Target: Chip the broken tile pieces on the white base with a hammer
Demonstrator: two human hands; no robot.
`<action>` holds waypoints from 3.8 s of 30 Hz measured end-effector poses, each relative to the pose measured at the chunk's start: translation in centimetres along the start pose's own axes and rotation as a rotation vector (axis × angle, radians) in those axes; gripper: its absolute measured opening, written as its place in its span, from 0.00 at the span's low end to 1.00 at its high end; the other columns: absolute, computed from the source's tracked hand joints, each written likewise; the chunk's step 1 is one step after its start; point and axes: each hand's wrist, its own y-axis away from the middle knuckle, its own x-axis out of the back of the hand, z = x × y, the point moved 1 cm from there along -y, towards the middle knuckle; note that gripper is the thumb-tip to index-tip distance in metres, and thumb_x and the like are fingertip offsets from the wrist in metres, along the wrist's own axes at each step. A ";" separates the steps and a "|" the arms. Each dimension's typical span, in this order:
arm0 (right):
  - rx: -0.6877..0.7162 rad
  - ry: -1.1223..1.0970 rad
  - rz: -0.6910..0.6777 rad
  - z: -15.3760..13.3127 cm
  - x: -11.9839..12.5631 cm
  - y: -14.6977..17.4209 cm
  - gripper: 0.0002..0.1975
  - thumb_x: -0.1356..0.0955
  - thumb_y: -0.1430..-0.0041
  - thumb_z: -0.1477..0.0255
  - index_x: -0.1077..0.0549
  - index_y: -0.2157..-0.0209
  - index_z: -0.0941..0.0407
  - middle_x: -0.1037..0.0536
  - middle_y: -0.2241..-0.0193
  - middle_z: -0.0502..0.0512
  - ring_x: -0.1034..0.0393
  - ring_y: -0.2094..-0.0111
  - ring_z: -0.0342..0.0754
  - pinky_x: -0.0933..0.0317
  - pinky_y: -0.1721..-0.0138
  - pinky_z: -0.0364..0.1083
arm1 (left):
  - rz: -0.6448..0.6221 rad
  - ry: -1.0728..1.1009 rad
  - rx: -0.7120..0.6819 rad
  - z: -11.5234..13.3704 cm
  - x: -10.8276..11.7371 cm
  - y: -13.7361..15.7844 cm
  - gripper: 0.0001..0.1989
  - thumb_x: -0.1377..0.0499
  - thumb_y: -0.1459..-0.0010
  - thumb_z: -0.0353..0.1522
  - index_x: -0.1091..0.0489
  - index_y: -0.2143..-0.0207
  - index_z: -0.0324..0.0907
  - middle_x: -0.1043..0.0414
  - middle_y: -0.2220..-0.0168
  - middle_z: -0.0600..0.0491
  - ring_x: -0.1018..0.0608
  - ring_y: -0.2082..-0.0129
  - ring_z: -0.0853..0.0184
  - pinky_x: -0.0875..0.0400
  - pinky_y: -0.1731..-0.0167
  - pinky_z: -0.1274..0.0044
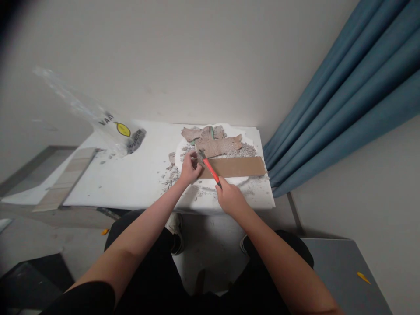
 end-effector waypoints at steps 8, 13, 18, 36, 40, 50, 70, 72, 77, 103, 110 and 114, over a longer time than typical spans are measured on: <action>0.002 0.005 -0.001 0.0 -0.8 -0.3 0.19 0.43 0.29 0.67 0.32 0.42 0.55 0.19 0.59 0.62 0.26 0.60 0.56 0.43 0.65 0.45 | 0.073 0.074 0.087 0.6 0.7 -0.7 0.26 0.48 0.48 0.24 0.39 0.45 0.42 0.28 0.53 0.45 0.26 0.52 0.61 0.29 0.50 0.66; -0.013 -0.012 0.007 1.0 -0.5 -0.5 0.19 0.42 0.30 0.66 0.31 0.43 0.55 0.19 0.58 0.62 0.26 0.59 0.56 0.41 0.63 0.46 | 0.182 0.019 0.245 -1.7 6.1 -2.1 0.21 0.47 0.47 0.27 0.36 0.49 0.44 0.25 0.57 0.49 0.23 0.59 0.64 0.27 0.60 0.71; -0.031 -0.020 0.111 3.1 0.5 -1.1 0.21 0.42 0.30 0.66 0.32 0.41 0.57 0.20 0.56 0.64 0.26 0.56 0.57 0.40 0.59 0.46 | -0.384 -0.450 0.478 -6.4 10.6 -0.6 0.05 0.38 0.52 0.34 0.31 0.72 0.45 0.26 0.72 0.50 0.25 0.72 0.62 0.31 0.69 0.71; -0.043 0.021 0.083 4.9 0.0 -2.0 0.19 0.41 0.31 0.67 0.30 0.44 0.58 0.20 0.56 0.65 0.26 0.56 0.58 0.39 0.58 0.47 | -0.610 -0.670 0.294 -5.6 8.5 4.0 0.12 0.40 0.48 0.39 0.26 0.62 0.45 0.25 0.62 0.45 0.21 0.64 0.59 0.30 0.67 0.72; -0.087 0.019 0.074 5.0 -0.1 -1.9 0.21 0.41 0.30 0.66 0.31 0.41 0.58 0.20 0.54 0.64 0.26 0.55 0.57 0.39 0.58 0.46 | -0.518 -0.698 0.526 -4.6 9.4 1.9 0.12 0.40 0.48 0.36 0.27 0.61 0.44 0.22 0.61 0.43 0.20 0.60 0.54 0.29 0.63 0.70; -0.088 0.016 0.058 4.9 0.0 -1.7 0.23 0.41 0.30 0.67 0.34 0.38 0.58 0.20 0.52 0.66 0.26 0.55 0.57 0.39 0.58 0.46 | -0.165 0.110 0.342 0.7 5.8 -3.0 0.09 0.39 0.47 0.38 0.31 0.69 0.43 0.25 0.71 0.53 0.24 0.69 0.65 0.29 0.63 0.72; -0.071 0.056 0.054 5.2 -0.1 -1.6 0.17 0.41 0.30 0.67 0.31 0.46 0.57 0.19 0.59 0.64 0.26 0.60 0.56 0.45 0.65 0.45 | -0.281 0.011 0.202 1.7 1.9 -3.8 0.08 0.40 0.44 0.37 0.35 0.70 0.44 0.27 0.72 0.54 0.27 0.70 0.65 0.32 0.64 0.72; -0.068 0.060 0.054 5.1 -0.1 -1.5 0.16 0.41 0.30 0.67 0.31 0.46 0.56 0.19 0.59 0.63 0.26 0.60 0.56 0.46 0.66 0.45 | -0.210 0.081 0.236 1.5 2.6 -4.2 0.08 0.40 0.44 0.37 0.34 0.69 0.44 0.26 0.70 0.54 0.26 0.70 0.66 0.31 0.64 0.73; -0.069 0.076 0.051 5.1 -0.1 -1.6 0.17 0.41 0.30 0.67 0.31 0.46 0.56 0.19 0.60 0.63 0.26 0.60 0.56 0.46 0.66 0.45 | -0.174 0.161 0.276 1.0 3.4 -4.5 0.10 0.40 0.45 0.39 0.31 0.66 0.43 0.24 0.68 0.54 0.25 0.69 0.67 0.29 0.65 0.74; -0.082 0.091 0.035 4.9 0.0 -1.4 0.18 0.41 0.29 0.67 0.32 0.44 0.57 0.19 0.60 0.63 0.26 0.61 0.56 0.45 0.65 0.45 | -0.360 -0.058 0.225 0.6 3.5 -3.9 0.13 0.41 0.46 0.43 0.29 0.73 0.42 0.25 0.73 0.53 0.26 0.69 0.64 0.34 0.65 0.72; -0.081 0.101 0.028 5.0 -0.1 -1.4 0.19 0.41 0.29 0.67 0.33 0.41 0.57 0.19 0.60 0.63 0.25 0.60 0.56 0.44 0.65 0.45 | -0.346 -0.016 0.170 1.9 1.8 -3.3 0.15 0.44 0.42 0.45 0.29 0.71 0.43 0.26 0.74 0.54 0.28 0.71 0.65 0.35 0.66 0.73; -0.081 0.101 0.030 4.9 0.0 -1.3 0.19 0.42 0.29 0.66 0.33 0.42 0.57 0.19 0.60 0.63 0.25 0.60 0.57 0.44 0.64 0.45 | -0.358 -0.062 0.145 2.0 1.1 -3.0 0.16 0.45 0.41 0.45 0.30 0.73 0.43 0.26 0.73 0.52 0.28 0.71 0.64 0.35 0.65 0.72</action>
